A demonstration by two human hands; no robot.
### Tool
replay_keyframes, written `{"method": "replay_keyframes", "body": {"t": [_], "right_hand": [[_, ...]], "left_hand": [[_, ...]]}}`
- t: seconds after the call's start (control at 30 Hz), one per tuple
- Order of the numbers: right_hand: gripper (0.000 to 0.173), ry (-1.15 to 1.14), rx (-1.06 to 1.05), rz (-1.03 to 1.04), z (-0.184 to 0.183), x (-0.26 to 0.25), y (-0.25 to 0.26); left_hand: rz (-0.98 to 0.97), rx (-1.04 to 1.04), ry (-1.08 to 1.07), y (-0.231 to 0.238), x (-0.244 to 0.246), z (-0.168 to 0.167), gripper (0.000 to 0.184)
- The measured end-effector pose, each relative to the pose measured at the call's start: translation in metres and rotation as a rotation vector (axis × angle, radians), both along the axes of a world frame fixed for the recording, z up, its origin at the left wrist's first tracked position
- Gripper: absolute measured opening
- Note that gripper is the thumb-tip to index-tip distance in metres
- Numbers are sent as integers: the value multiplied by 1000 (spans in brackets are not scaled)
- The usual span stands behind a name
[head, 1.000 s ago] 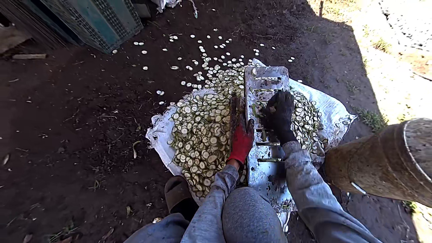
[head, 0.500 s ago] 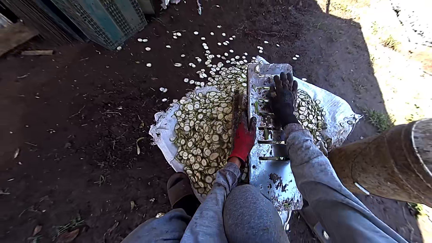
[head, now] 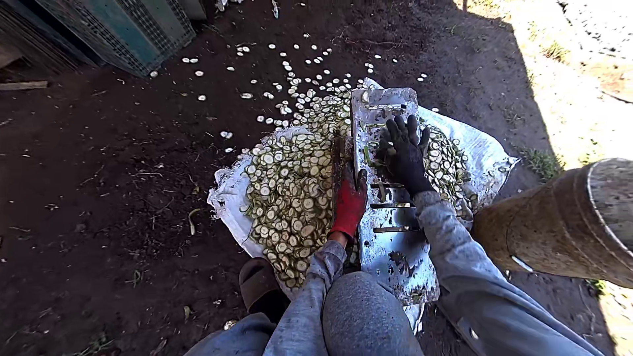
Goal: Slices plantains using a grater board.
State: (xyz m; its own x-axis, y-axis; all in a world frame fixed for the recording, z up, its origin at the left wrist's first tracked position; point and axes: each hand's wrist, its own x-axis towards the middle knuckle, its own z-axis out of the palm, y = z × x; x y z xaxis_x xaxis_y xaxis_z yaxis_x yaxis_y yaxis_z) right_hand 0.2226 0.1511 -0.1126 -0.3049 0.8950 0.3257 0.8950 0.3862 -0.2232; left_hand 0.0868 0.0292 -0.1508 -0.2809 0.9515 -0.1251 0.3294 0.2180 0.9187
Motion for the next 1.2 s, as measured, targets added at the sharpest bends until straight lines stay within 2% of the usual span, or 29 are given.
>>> {"method": "replay_keyframes", "body": {"t": [0.07, 0.1, 0.17, 0.3, 0.37, 0.43, 0.53, 0.63, 0.7, 0.77, 0.8, 0.87, 0.93, 1.0, 1.2], "right_hand": [[60, -10, -27, -87, 13, -11, 38], [61, 4, -19, -95, 12, -12, 34], [60, 49, 25, -22, 1, 0, -19], [58, 120, 19, 21, -35, 34, -191], [63, 85, -8, 2, -36, 39, -217], [68, 52, 18, 12, -33, 36, -181], [76, -18, -59, 9, -12, 18, -80], [83, -63, -7, -118, -4, 4, -5], [82, -61, -25, -134, 0, 5, -8], [75, -39, -75, -65, 1, 16, -66], [74, -39, -65, -46, -11, 26, -99], [78, -26, -39, -56, -32, 45, -165], [87, -11, -40, -76, -35, 52, -190], [93, -41, -87, -106, -28, 48, -169], [98, -11, -11, -155, -7, 18, -49]], "left_hand": [[-14, 0, -2, 2, -3, 0, 65], [-21, -2, -7, 2, -4, -1, 66], [-14, 2, -11, 2, -4, -2, 65], [19, 10, 19, 3, 2, -1, 64], [29, 3, 53, 4, 3, -2, 65], [24, -21, 68, -4, 4, 0, 66], [6, -15, 34, -6, 1, 3, 66], [-14, -6, 6, -7, -2, 6, 65], [-11, -17, 1, -8, -3, 8, 64], [-9, -18, 2, -6, -4, 7, 65], [-3, -11, 9, -5, -2, 5, 65], [14, -1, 39, -2, 0, 2, 64], [19, -17, 61, 0, 0, 0, 65], [2, -31, 51, -5, 0, -1, 66], [31, 23, 38, 4, -1, -4, 64]]}}
